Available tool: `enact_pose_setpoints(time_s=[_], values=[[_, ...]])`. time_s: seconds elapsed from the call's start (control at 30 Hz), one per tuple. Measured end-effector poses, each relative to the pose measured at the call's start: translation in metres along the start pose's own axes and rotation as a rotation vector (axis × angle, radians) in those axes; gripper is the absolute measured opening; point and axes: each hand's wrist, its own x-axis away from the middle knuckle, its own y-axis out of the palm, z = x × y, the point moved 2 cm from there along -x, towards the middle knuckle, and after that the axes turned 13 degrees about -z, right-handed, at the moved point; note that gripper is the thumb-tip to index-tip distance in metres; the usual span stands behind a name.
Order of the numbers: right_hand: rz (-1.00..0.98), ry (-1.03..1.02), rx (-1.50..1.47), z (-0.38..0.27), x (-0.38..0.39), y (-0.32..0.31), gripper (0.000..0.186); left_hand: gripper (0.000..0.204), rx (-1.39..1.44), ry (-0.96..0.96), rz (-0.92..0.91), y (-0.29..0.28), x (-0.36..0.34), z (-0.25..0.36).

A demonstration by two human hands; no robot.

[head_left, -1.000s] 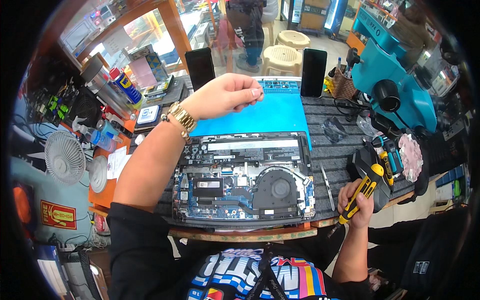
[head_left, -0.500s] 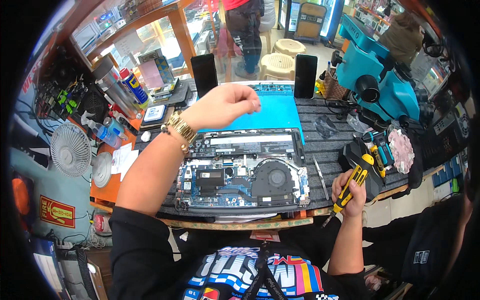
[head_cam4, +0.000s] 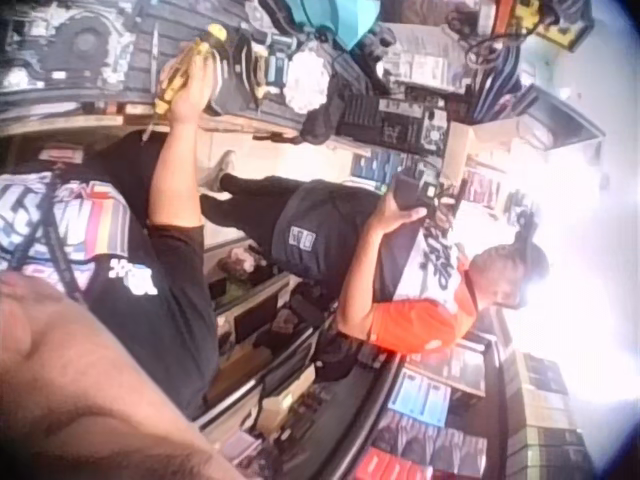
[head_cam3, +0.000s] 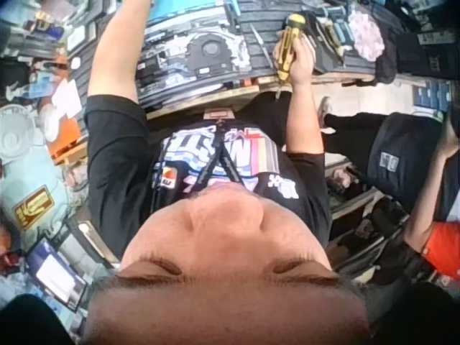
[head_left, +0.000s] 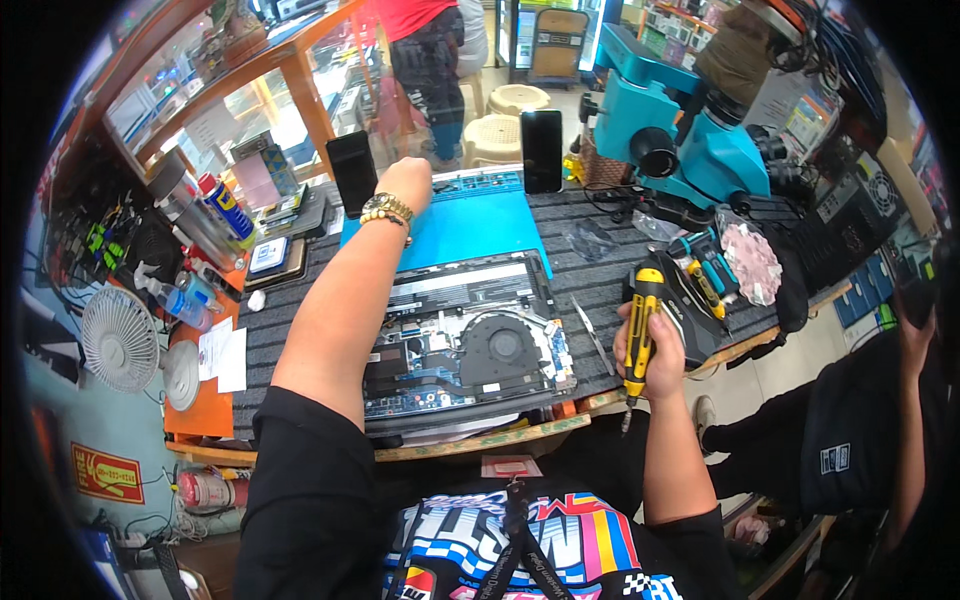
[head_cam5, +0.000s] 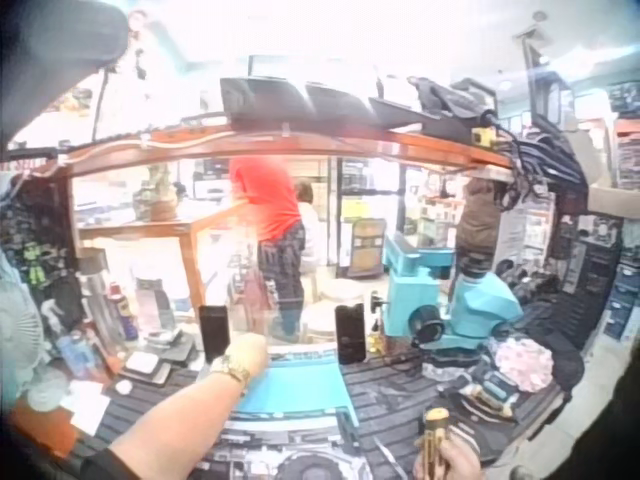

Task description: The person uses a screwdriver and tweezers to remove and replace internal components on the motherboard of an open laptop.

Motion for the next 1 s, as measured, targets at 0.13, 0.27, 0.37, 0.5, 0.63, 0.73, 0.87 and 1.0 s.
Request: enact_pose_setpoints(time_s=[0.13, 0.27, 0.37, 0.5, 0.63, 0.73, 0.87, 1.0], values=[[-0.006, 0.056, 0.122, -0.003, 0.001, 0.007, 0.043, 0.021, -0.042, 0.030, 0.011, -0.013, 0.007, 0.006], [0.064, 0.200, 0.335, 0.004, -0.013, 0.003, 0.041, 0.019, 0.036, 0.173, 0.105, -0.042, 0.065, 0.013], [0.095, 0.270, 1.001, -0.023, -0.032, 0.031, 0.060, 0.007, 0.117, 0.349, 0.180, -0.076, 0.155, 0.009], [0.054, 0.434, 1.294, -0.057, -0.039, 0.051, 0.053, 0.005, 0.261, 0.403, 0.095, -0.099, 0.250, 0.038], [-0.006, 0.357, 1.453, -0.046, -0.052, 0.057, 0.048, 0.007, 0.450, 0.431, 0.058, -0.110, 0.339, 0.035], [-0.039, 0.398, 1.620, -0.039, -0.055, 0.056, 0.047, 0.007, 0.529, 0.337, 0.047, -0.100, 0.385, 0.013], [0.061, 0.183, 1.689, -0.050, -0.022, 0.060, 0.046, 0.009, 0.715, 0.238, 0.134, -0.079, 0.427, -0.004], [0.129, -0.104, 1.435, -0.073, 0.032, 0.060, 0.049, 0.011, 0.783, 0.193, 0.214, -0.067, 0.456, -0.009]])
